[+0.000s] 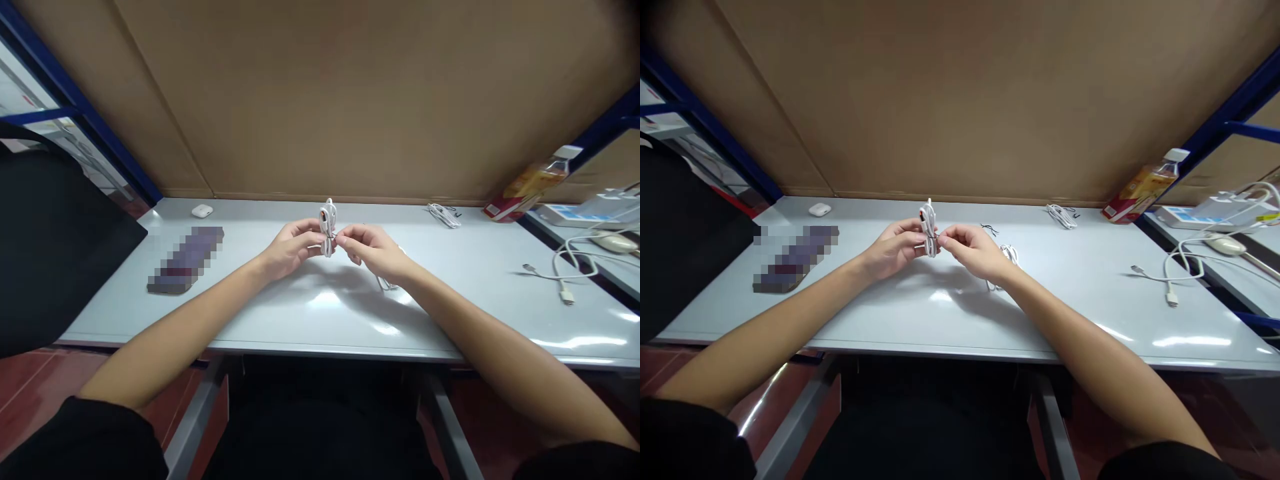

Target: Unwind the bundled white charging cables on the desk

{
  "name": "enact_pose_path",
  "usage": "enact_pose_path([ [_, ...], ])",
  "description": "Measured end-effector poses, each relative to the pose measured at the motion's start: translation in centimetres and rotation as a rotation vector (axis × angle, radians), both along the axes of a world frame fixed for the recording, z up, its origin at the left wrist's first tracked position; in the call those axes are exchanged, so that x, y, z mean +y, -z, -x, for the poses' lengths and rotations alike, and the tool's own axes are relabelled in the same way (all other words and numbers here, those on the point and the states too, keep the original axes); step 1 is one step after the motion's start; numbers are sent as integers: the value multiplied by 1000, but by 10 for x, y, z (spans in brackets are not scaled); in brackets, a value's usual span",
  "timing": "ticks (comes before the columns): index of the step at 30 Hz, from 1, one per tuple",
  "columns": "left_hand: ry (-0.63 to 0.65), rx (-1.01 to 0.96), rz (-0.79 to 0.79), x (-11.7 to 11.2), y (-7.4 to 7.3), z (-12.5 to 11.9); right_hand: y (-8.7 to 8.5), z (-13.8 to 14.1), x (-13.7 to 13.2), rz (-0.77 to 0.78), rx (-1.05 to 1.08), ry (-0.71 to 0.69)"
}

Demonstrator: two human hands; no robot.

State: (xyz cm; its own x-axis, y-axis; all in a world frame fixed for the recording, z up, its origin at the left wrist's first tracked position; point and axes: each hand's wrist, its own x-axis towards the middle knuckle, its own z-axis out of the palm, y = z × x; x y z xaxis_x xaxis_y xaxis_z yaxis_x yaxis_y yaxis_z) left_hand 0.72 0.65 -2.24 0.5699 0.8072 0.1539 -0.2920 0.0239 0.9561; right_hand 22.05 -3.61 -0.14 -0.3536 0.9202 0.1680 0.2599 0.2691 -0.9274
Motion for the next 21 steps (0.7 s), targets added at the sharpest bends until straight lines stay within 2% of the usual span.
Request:
enact_pose_path([
  [6,-126,40,-60,1,2,-2,8,5,2,-107,32,130],
  [11,-184,160,-209,4,6,-1,6,9,-5,-223,-113,230],
  [16,-179,294,-220,5,6,1,8,9,-6,-345,-274,194],
  [21,-128,472,-241,8,10,5,15,8,-2,-317,-318,180],
])
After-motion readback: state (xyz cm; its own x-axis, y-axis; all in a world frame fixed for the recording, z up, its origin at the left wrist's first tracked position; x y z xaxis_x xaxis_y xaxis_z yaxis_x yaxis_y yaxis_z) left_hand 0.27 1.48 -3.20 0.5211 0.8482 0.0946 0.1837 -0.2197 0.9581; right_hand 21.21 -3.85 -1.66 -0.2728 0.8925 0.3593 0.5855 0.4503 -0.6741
